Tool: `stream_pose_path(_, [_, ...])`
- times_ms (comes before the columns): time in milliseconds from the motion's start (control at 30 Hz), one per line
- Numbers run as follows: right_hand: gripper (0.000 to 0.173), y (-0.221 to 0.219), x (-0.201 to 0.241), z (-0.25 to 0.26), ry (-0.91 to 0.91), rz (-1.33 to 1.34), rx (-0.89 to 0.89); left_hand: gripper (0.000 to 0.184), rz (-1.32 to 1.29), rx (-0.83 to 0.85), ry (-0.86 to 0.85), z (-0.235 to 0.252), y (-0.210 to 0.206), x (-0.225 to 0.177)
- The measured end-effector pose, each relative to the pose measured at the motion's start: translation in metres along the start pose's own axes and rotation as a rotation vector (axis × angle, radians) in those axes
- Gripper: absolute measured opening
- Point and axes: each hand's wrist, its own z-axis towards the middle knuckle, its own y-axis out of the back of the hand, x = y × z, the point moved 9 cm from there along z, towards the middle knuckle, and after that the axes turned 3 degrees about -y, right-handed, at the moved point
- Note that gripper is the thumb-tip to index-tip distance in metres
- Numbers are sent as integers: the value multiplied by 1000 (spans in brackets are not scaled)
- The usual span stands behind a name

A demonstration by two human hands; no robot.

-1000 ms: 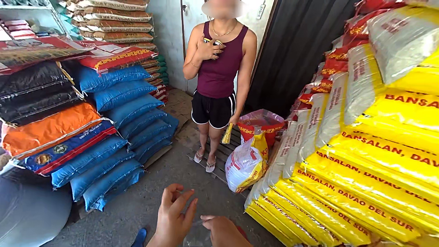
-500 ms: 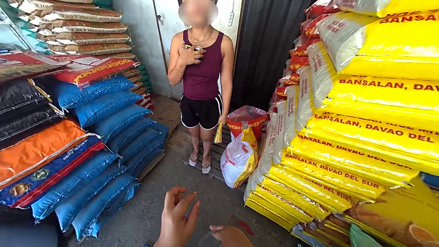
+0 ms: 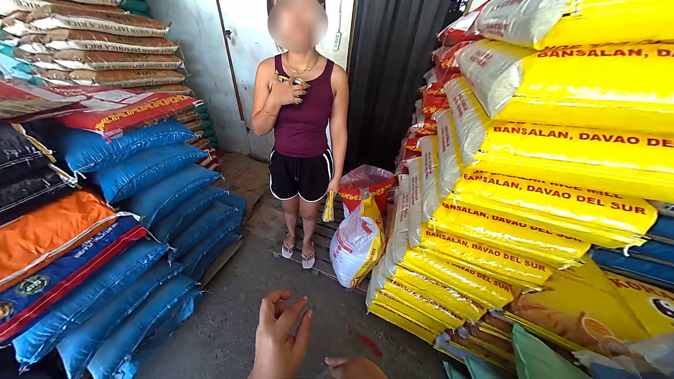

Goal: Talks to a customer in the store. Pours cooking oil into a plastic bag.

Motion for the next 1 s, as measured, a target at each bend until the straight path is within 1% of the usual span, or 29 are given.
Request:
stream_pose_path(133, [44, -3, 12, -3, 3, -14, 22, 21, 169, -49, -62, 0, 12, 4])
stream_pose_path(200, [44, -5, 15, -5, 7, -20, 31, 34, 264, -47, -5, 4, 21, 10])
stream_pose_path(267, [45, -7, 15, -8, -12, -36, 64, 50, 335, 22, 67, 6, 22, 12])
stream_pose_path(367, [45, -10, 11, -8, -25, -55, 82, 54, 285, 162, 89, -4, 6, 5])
stream_pose_path(433, [44, -9, 9, -7, -21, -60, 69, 55, 233, 185, 116, -13, -1, 1])
stream_pose_path(500, [43, -8, 9, -6, -30, -54, 55, 50, 178, 231, 153, -22, -8, -2])
stream_pose_path(533, [44, -7, 8, -5, -41, -47, 49, 42, 142, 303, 179, -27, -14, -3])
stream_pose_path(600, [45, -6, 3, -6, -76, -43, 47, 25, 78, 544, 252, -45, -33, -5])
stream_pose_path(667, [46, -2, -3, -8, -131, -37, 50, 22, 30, 872, 324, -68, -57, -9])
stream_pose_path(700, [46, 1, -5, -9, -158, -29, 47, 23, 10, 995, 335, -79, -68, -11])
stream_pose_path(733, [45, 4, -7, -11, -180, -12, 37, 23, -8, 1075, 341, -90, -77, -13])
stream_pose_path(800, [41, 10, -9, -13, -176, 24, -15, 24, -27, 1177, 387, -106, -90, -13])
stream_pose_path(900, [39, 13, -12, -12, -133, 31, -44, 28, 52, 1335, 460, -120, -103, -7])
stream_pose_path(1000, [41, 18, -13, -9, -118, 23, -34, 30, 97, 1352, 450, -120, -109, -3])
